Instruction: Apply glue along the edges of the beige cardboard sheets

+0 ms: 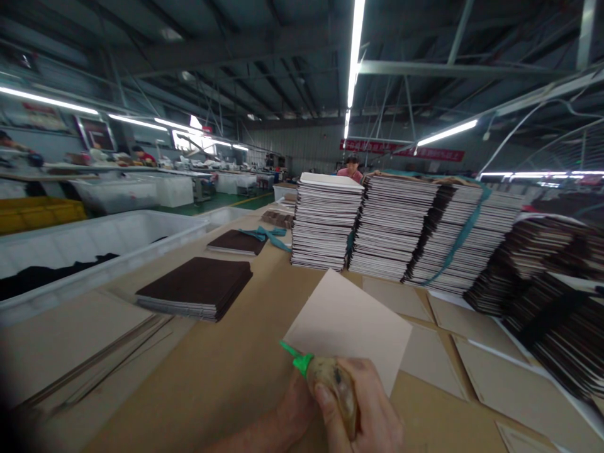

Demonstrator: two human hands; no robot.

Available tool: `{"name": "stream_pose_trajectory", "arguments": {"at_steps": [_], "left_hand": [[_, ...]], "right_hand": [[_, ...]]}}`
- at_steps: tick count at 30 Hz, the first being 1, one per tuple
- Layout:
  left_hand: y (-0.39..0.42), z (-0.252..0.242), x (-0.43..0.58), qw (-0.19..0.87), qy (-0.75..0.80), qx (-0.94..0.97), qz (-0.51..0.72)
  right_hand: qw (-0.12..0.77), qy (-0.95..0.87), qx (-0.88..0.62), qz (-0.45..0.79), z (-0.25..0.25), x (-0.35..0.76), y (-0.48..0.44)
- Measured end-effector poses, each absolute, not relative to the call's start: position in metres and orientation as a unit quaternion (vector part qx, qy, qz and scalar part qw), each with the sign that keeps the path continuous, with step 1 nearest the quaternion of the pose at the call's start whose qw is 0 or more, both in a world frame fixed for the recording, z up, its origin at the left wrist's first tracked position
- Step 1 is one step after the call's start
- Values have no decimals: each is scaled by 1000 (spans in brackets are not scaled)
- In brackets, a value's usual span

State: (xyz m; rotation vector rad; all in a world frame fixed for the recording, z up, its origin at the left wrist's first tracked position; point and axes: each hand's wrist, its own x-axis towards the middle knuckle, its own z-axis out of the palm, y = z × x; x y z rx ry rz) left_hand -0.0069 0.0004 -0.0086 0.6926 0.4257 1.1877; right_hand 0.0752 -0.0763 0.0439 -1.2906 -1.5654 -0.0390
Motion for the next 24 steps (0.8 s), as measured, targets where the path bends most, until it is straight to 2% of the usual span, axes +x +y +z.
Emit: {"name": "stream_pose_trajectory", "arguments": {"at_steps": [13,18,24], "left_hand": [[1,-18,-6,711,175,393,556],[2,-22,-5,686,203,412,565],[2,-25,-7,667,251,460,530]], "right_hand": [[527,-636,-560,-62,33,80,-73],[507,-645,-567,-75,40,82,-72],[524,-628,-568,-89,50,86,-69]]}}
